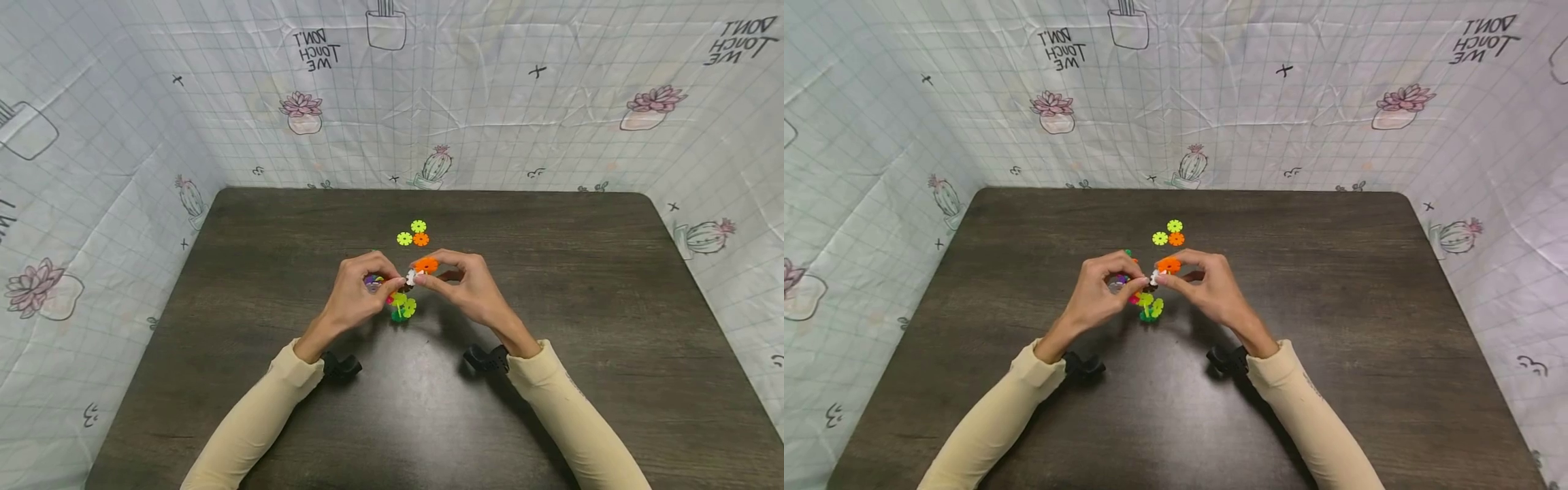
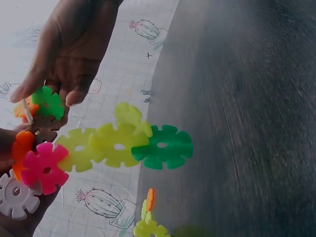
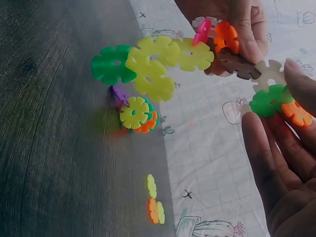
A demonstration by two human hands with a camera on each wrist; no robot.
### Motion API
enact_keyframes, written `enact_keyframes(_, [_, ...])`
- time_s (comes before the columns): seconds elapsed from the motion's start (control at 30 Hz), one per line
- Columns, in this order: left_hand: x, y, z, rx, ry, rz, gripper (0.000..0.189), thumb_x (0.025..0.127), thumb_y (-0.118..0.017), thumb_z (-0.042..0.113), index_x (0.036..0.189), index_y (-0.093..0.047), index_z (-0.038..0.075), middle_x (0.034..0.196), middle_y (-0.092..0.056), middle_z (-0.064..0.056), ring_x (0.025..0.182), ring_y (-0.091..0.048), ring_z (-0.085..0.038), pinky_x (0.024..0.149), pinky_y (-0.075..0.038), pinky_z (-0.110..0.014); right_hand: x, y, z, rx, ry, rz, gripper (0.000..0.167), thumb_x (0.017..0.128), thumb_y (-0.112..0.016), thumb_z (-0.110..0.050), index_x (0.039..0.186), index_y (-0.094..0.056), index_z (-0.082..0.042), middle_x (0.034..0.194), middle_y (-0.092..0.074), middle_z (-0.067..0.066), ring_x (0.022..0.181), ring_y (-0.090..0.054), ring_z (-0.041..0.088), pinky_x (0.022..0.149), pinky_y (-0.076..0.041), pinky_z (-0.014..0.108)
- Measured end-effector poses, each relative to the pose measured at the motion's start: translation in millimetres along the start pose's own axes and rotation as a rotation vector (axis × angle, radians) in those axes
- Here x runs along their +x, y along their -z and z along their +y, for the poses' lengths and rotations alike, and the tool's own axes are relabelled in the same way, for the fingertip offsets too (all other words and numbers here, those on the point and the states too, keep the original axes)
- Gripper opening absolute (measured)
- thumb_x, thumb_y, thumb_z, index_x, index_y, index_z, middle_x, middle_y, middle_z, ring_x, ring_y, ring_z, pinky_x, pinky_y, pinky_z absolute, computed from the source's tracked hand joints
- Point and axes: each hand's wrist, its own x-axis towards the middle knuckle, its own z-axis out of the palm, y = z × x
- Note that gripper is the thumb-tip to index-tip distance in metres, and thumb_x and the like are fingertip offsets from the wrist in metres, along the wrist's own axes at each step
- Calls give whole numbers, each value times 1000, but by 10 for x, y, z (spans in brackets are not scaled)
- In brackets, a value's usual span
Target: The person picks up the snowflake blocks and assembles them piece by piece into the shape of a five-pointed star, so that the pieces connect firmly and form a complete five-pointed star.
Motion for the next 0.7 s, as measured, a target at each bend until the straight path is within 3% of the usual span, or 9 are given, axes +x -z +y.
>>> enact_keyframes(0.23, [-9,3,10,29,4,-44,12,95,-77,11,83,-76,9,82,-70,-3,73,-65,-10,67,-61,-37,0,-12,12,-29,-6,-29,17,94,-80,-21,111,-81,-16,110,-79,2,103,-72,18,91,-63,35])
enact_keyframes(0.7, [-25,-27,-6,5,58,-21,14,96,-77,13,83,-76,10,82,-70,-2,74,-65,-11,69,-61,-38,6,-43,11,71,-88,-20,18,93,-81,-23,108,-81,-14,109,-79,7,100,-77,27,87,-64,30])
